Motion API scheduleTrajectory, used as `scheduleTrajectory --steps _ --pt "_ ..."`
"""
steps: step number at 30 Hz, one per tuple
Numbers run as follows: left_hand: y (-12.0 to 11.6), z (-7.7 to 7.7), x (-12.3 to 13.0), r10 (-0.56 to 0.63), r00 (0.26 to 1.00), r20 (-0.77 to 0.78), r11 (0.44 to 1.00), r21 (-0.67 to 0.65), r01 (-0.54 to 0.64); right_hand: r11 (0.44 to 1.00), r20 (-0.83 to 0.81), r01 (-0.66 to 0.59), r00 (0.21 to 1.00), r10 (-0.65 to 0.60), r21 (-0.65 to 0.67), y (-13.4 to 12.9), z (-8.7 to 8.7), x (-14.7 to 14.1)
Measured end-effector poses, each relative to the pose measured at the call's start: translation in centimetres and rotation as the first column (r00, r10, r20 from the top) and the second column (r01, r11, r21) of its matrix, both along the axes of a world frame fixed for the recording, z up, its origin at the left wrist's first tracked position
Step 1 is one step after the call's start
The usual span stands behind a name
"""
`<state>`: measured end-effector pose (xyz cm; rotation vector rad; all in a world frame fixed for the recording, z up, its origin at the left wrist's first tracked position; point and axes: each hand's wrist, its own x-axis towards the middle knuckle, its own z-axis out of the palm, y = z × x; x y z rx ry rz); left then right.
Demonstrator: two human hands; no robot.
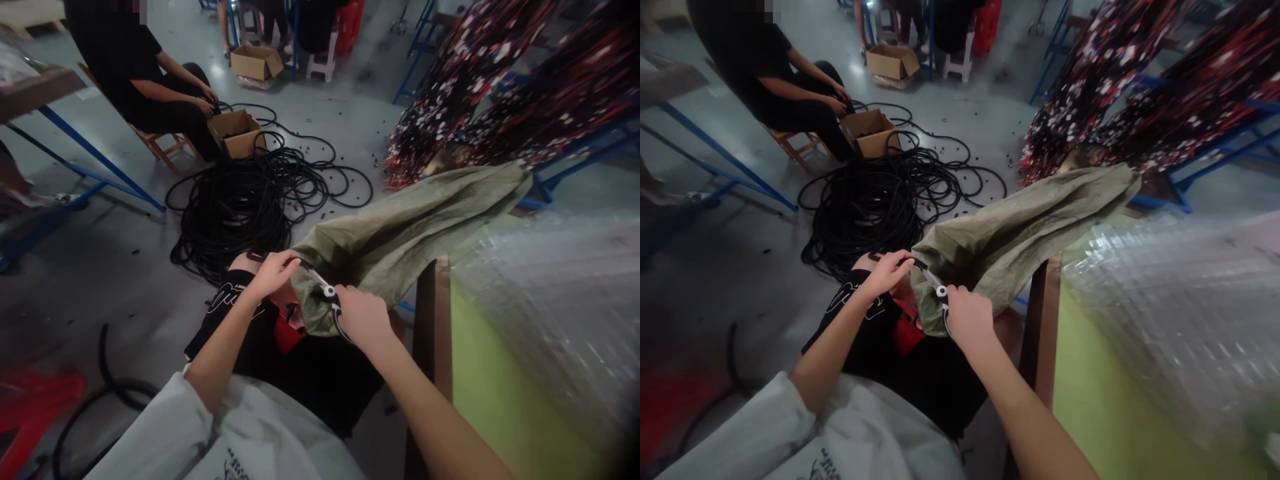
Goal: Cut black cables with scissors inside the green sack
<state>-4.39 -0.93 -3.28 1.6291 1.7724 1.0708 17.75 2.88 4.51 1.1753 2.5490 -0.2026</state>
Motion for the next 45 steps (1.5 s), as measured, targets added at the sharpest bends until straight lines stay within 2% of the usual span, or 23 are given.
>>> scheduleTrajectory --steps 4,7,10,13,24,28,36,41,45 --pt "-0.3 0.0 -1.0 -0.025 0.999 0.021 0.999 -0.022 0.026 0.999 -0.02 -0.002 1.0 0.001 -0.053 0.3 -0.4 0.1" --pt "-0.5 0.1 -1.6 -0.041 0.999 -0.018 0.999 -0.006 0.041 0.999 -0.028 0.0 1.0 -0.002 -0.041 0.3 -0.7 0.0" --pt "-0.5 0.1 -1.8 -0.04 0.997 -0.061 0.999 0.014 0.041 1.0 0.0 0.003 1.0 -0.003 -0.026 0.3 -0.7 -0.1" --pt "-0.5 0.0 -1.5 -0.04 0.999 -0.033 0.999 -0.011 0.04 0.999 0.019 0.015 1.0 -0.015 -0.03 0.3 -0.5 -0.2" --pt "0.5 -1.7 0.5 0.145 0.981 0.131 0.988 0.026 -0.15 0.997 -0.002 0.062 0.998 -0.062 -0.036 -0.5 -0.5 -0.7" --pt "0.8 -1.8 1.1 0.226 0.957 0.182 0.973 0.006 -0.231 0.993 -0.002 0.116 0.993 -0.116 -0.019 -0.6 -0.9 -0.9" --pt "0.9 -1.7 2.5 0.291 0.901 0.322 0.953 -0.018 -0.302 0.985 0.006 0.167 0.986 -0.167 -0.034 0.0 -1.1 -0.4" --pt "1.0 -2.0 2.9 0.265 0.842 0.471 0.957 -0.02 -0.29 0.981 -0.033 0.069 0.997 -0.076 -0.18 1.0 -1.1 0.1" --pt "1.2 -2.4 2.7 0.224 0.74 0.634 0.971 -0.075 -0.229 0.969 -0.081 0.03 0.995 -0.052 -0.245 1.6 -1.3 0.1"
